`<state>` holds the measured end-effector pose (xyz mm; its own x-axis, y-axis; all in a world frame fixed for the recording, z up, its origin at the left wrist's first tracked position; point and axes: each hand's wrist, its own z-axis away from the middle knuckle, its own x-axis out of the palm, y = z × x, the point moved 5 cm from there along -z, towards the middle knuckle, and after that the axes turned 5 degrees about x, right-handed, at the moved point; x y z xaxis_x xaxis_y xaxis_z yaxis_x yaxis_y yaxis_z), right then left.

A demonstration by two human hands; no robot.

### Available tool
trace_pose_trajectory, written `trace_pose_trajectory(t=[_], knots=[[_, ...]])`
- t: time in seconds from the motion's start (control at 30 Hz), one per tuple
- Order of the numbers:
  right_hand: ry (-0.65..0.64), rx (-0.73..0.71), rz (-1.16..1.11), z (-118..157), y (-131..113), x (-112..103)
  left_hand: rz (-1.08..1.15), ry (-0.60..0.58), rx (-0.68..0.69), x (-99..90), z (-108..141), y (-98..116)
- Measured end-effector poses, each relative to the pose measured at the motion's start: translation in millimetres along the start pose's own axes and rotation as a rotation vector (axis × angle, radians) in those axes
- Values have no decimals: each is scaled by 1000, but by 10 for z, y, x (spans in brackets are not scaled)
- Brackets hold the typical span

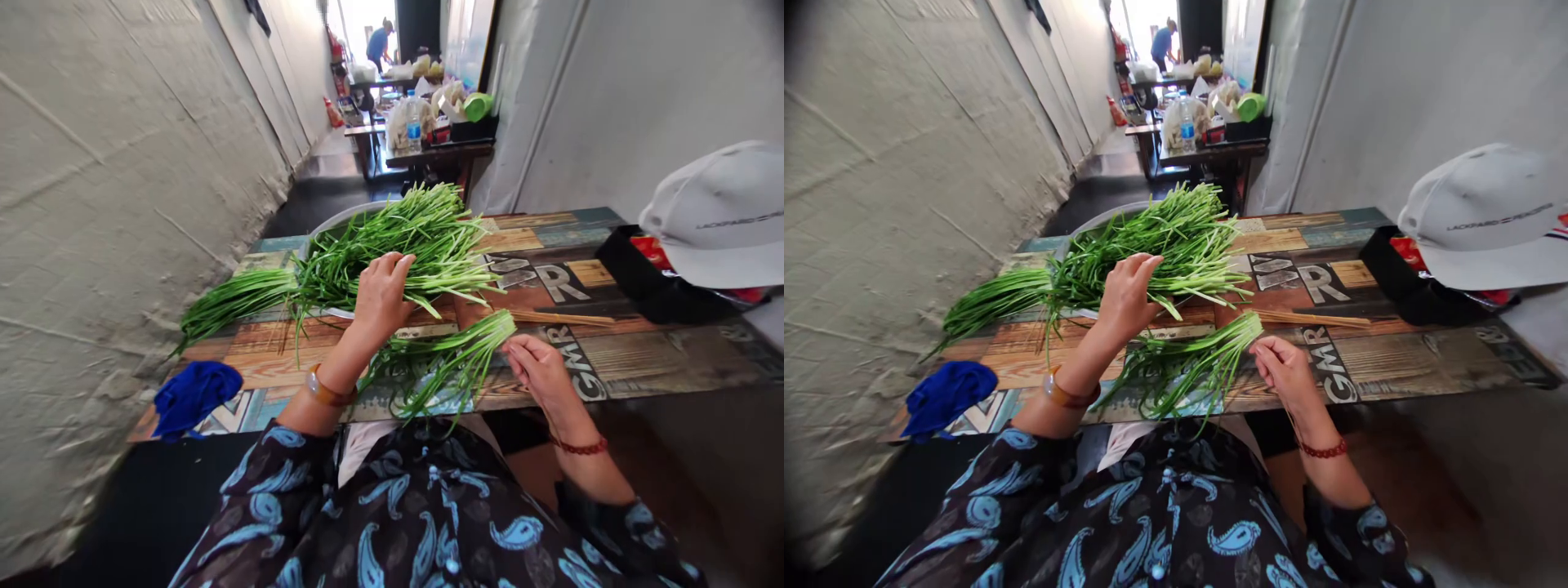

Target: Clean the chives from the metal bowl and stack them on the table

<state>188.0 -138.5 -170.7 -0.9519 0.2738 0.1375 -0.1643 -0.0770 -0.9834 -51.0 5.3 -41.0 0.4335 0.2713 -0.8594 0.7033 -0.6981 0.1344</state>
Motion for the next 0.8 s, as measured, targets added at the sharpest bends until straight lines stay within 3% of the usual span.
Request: trace_pose_trajectory(t=[0.17,0.3,0.4,0.5,0.67,0.8], knots=[[31,-64,107,383,-145,59,113,-55,52,4,184,54],[48,-142,234,623,-306,168,160,10,87,-37,377,41],[83,-199,307,744,-490,237,199,59,172,-110,494,114],[112,-252,335,833,-685,321,228,35,281,-133,539,231],[89,-317,378,867,-859,514,258,50,357,-90,376,286],[58,-335,388,784,-928,643,399,215,275,-171,10,205]])
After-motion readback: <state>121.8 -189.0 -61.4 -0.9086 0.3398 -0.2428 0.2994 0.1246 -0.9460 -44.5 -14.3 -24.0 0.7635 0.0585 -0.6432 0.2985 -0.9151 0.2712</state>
